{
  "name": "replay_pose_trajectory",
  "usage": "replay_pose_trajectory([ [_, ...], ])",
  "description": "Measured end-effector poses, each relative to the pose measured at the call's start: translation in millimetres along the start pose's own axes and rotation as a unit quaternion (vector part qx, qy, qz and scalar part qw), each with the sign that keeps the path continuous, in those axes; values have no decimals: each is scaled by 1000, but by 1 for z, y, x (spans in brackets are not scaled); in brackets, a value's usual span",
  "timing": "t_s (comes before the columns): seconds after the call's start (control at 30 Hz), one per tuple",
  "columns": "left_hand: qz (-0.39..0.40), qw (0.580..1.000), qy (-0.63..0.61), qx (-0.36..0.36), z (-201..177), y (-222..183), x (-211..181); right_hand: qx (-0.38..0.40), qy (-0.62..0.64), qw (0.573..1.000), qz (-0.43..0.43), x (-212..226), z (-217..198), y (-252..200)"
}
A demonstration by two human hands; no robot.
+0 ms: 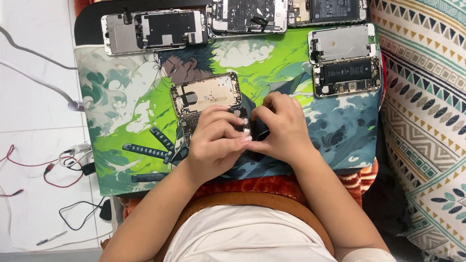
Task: Repairing internal components of a mobile phone using a small tool and hands
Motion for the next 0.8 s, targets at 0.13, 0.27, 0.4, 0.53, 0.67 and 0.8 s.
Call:
replay_pose_trajectory([
  [0.13,22,999,-23,21,2,6,-8,-3,-14,1000,5,1,0,0],
  [0.27,16,1000,-11,16,8,4,-7,5,-2,1000,-7,-3,5,-4],
  [0.4,14,999,-27,28,11,6,-9,6,-21,1000,-14,-5,7,-6],
  [0.53,28,999,-13,45,12,7,-9,-2,-13,1000,-16,-7,9,-6],
  [0.67,19,999,-12,45,9,0,-2,3,-10,1000,0,-1,4,-2],
  [0.8,-9,998,-11,57,9,1,-7,8,-23,1000,4,3,1,0],
])
Point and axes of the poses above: each hand's wrist, its own y-axis towards the middle knuckle, its own z-axis out of the palm, x = y × z, the point moved 8 cm from there along y, towards the middle knuckle, and after that the axes turned 3 degrees about -x, right-handed, at the moved point
